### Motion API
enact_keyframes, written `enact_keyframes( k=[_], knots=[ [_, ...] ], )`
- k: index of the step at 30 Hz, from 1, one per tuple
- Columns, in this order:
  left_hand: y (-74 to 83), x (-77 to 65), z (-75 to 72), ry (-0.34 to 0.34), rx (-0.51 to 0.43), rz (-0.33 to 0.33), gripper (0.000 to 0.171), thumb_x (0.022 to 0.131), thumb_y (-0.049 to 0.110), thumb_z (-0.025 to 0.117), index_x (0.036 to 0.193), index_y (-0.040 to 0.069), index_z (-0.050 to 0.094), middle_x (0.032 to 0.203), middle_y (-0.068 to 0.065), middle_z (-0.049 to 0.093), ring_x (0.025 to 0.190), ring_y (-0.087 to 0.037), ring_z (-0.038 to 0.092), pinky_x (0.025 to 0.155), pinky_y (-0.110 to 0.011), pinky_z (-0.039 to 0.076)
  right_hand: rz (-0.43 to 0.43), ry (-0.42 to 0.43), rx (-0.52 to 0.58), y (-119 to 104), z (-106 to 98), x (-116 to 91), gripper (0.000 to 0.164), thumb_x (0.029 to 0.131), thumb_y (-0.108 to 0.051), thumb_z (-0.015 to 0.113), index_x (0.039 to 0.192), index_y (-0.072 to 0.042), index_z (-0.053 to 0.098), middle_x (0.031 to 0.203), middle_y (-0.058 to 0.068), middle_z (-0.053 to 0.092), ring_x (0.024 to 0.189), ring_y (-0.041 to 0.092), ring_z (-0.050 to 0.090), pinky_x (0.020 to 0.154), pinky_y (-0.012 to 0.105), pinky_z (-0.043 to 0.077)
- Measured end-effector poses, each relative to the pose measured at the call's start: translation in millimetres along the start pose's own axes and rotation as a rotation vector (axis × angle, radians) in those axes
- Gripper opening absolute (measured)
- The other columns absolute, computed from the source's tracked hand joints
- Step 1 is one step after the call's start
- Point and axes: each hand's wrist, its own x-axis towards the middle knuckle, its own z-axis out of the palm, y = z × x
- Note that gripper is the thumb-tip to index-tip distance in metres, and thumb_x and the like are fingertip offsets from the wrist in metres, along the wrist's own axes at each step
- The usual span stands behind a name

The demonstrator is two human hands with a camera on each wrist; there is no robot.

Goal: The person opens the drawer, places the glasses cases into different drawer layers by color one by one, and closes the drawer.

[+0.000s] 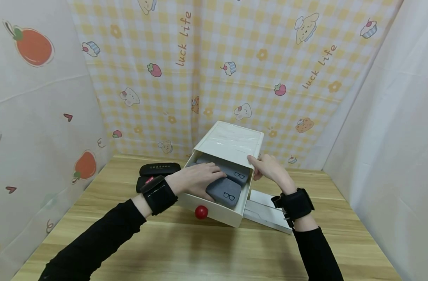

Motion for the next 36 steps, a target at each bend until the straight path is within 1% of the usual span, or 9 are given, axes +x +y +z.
enact_keyframes(
  k=[6, 10, 14, 17, 21, 25, 28, 32, 36],
  knots=[
    [0.3, -1.8, -0.9, 0.011, 0.009, 0.008, 0.068, 0.074, 0.048, 0.077, 0.129, 0.012, 0.056, 0.124, -0.005, 0.061, 0.113, -0.019, 0.054, 0.099, -0.033, 0.046, -0.008, -0.002, 0.008, -0.2, 0.3, 0.8, 0.063, 0.098, -0.050, 0.038, 0.067, -0.003, 0.067, 0.068, 0.007, 0.072, 0.069, 0.015, 0.069, 0.088, 0.045, 0.049],
    [1.3, -3.7, -5.0, 0.007, 0.021, 0.009, 0.067, 0.075, 0.049, 0.076, 0.129, 0.015, 0.057, 0.123, -0.002, 0.061, 0.112, -0.018, 0.055, 0.097, -0.033, 0.047, -0.011, -0.003, 0.014, -0.7, 0.3, -0.3, 0.063, 0.098, -0.050, 0.039, 0.067, -0.003, 0.067, 0.068, 0.008, 0.071, 0.068, 0.015, 0.069, 0.087, 0.045, 0.050],
    [2.7, -6.7, -11.6, 0.020, 0.011, -0.011, 0.065, 0.074, 0.051, 0.075, 0.127, 0.017, 0.058, 0.122, -0.001, 0.061, 0.109, -0.017, 0.056, 0.095, -0.034, 0.047, -0.015, -0.002, 0.016, -1.1, 0.0, -1.1, 0.063, 0.098, -0.049, 0.038, 0.067, -0.003, 0.067, 0.067, 0.008, 0.071, 0.069, 0.017, 0.069, 0.087, 0.045, 0.050],
    [3.4, -8.4, -15.2, 0.024, 0.012, -0.029, 0.064, 0.076, 0.053, 0.073, 0.127, 0.017, 0.058, 0.123, -0.001, 0.061, 0.110, -0.017, 0.056, 0.096, -0.035, 0.046, -0.016, 0.000, 0.017, -1.4, 0.0, -1.2, 0.062, 0.098, -0.048, 0.038, 0.067, -0.002, 0.066, 0.067, 0.008, 0.071, 0.068, 0.017, 0.069, 0.086, 0.044, 0.050],
    [3.4, -11.3, -17.6, 0.039, 0.011, -0.033, 0.062, 0.078, 0.052, 0.071, 0.126, 0.016, 0.058, 0.123, -0.001, 0.062, 0.113, -0.018, 0.057, 0.099, -0.036, 0.045, -0.017, 0.000, 0.017, -1.4, 0.3, -1.3, 0.062, 0.098, -0.048, 0.039, 0.067, -0.003, 0.066, 0.067, 0.008, 0.071, 0.067, 0.017, 0.069, 0.087, 0.045, 0.050],
    [2.7, -15.7, -18.6, 0.086, 0.009, -0.021, 0.057, 0.079, 0.050, 0.071, 0.122, 0.015, 0.061, 0.119, -0.001, 0.064, 0.110, -0.018, 0.060, 0.097, -0.035, 0.047, -0.018, -0.001, 0.021, -1.1, 0.6, -1.6, 0.061, 0.098, -0.048, 0.039, 0.068, -0.003, 0.066, 0.067, 0.008, 0.071, 0.067, 0.017, 0.069, 0.087, 0.045, 0.050],
    [2.4, -18.8, -17.8, 0.134, 0.010, -0.009, 0.049, 0.082, 0.049, 0.068, 0.118, 0.015, 0.064, 0.115, 0.000, 0.067, 0.106, -0.017, 0.062, 0.093, -0.033, 0.049, -0.014, 0.000, 0.021, -1.0, 0.7, -1.9, 0.061, 0.098, -0.048, 0.039, 0.068, -0.003, 0.066, 0.068, 0.008, 0.071, 0.067, 0.016, 0.069, 0.087, 0.045, 0.050],
    [3.6, -23.4, -15.2, 0.213, -0.001, 0.003, 0.040, 0.087, 0.047, 0.063, 0.112, 0.015, 0.067, 0.108, 0.001, 0.070, 0.100, -0.015, 0.063, 0.088, -0.031, 0.051, -0.012, 0.001, 0.018, -1.0, 0.7, -1.7, 0.061, 0.098, -0.048, 0.039, 0.068, -0.003, 0.066, 0.068, 0.008, 0.071, 0.066, 0.014, 0.068, 0.086, 0.045, 0.050],
    [6.0, -28.1, -11.4, 0.301, -0.033, 0.037, 0.032, 0.089, 0.042, 0.062, 0.105, 0.015, 0.070, 0.100, 0.003, 0.071, 0.093, -0.013, 0.063, 0.085, -0.029, 0.051, -0.011, -0.001, 0.020, -1.0, 0.5, -1.8, 0.061, 0.098, -0.048, 0.039, 0.068, -0.002, 0.066, 0.069, 0.009, 0.071, 0.064, 0.014, 0.068, 0.087, 0.045, 0.050]
  ],
)
